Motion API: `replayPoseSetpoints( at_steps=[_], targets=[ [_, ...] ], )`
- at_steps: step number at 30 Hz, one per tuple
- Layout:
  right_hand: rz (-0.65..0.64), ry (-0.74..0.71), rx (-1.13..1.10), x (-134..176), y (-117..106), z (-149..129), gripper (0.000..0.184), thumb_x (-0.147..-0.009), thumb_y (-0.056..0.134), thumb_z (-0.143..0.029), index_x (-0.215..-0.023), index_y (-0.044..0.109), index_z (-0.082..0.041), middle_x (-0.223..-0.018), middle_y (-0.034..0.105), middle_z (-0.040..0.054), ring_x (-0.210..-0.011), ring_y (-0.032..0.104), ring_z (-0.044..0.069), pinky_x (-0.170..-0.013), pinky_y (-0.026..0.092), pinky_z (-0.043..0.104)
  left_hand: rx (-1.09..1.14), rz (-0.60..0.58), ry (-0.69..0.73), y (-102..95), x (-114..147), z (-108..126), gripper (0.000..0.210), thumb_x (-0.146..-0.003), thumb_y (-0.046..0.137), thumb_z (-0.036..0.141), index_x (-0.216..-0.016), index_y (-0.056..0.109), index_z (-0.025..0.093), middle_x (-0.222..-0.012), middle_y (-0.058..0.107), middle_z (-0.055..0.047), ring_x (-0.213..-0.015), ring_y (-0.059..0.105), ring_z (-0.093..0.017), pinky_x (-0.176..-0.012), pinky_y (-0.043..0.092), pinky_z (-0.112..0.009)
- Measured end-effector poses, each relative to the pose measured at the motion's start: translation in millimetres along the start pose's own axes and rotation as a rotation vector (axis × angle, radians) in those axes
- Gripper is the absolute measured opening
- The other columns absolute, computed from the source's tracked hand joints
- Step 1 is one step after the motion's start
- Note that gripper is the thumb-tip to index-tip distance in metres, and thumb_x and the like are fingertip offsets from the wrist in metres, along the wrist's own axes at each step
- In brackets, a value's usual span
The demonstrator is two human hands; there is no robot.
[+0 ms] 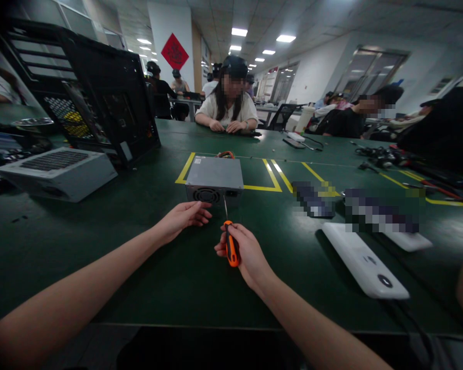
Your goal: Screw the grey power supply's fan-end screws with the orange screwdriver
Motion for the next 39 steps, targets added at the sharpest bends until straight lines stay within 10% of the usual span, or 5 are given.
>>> replayPoseSetpoints(
  at_steps=[21,29,39],
  targets=[
    [0.060,0.040,-0.150,-2,4,-12,0.004,-0.079,0.057,-0.020,-0.079,0.056,-0.016,-0.064,0.053,-0.0013,-0.052,0.051,0.006,-0.037,0.032,0.012,-0.057,-0.005,0.031,0.1,-3,-3,0.028,-0.091,0.040,0.029,-0.106,0.056,0.012,-0.085,0.063,-0.007,-0.070,0.059,-0.012,-0.064,0.044,-0.025],
    [0.135,0.149,-0.206,3,10,-18,0.013,-0.085,0.050,-0.021,-0.078,0.058,-0.014,-0.070,0.057,0.0027,-0.056,0.053,0.006,-0.045,0.045,0.014,-0.819,0.072,0.582,0.5,8,-1,0.024,-0.087,0.046,0.026,-0.106,0.060,0.020,-0.095,0.063,-0.006,-0.086,0.058,-0.018,-0.078,0.043,-0.031],
    [0.040,0.051,-0.274,-6,9,-2,0.006,-0.077,0.057,-0.012,-0.071,0.055,-0.013,-0.064,0.054,0.0004,-0.050,0.048,0.005,-0.035,0.031,0.011,-1.140,-0.014,0.902,14.2,9,-5,0.029,-0.090,0.039,0.018,-0.116,0.052,0.020,-0.104,0.057,-0.006,-0.094,0.054,-0.017,-0.079,0.048,-0.031]
  ],
)
Point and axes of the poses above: each hand's wrist, its own x-axis away from the middle knuckle, its own y-axis out of the palm, z = x × y, the point moved 1 cm from there along -x, towards the middle knuckle
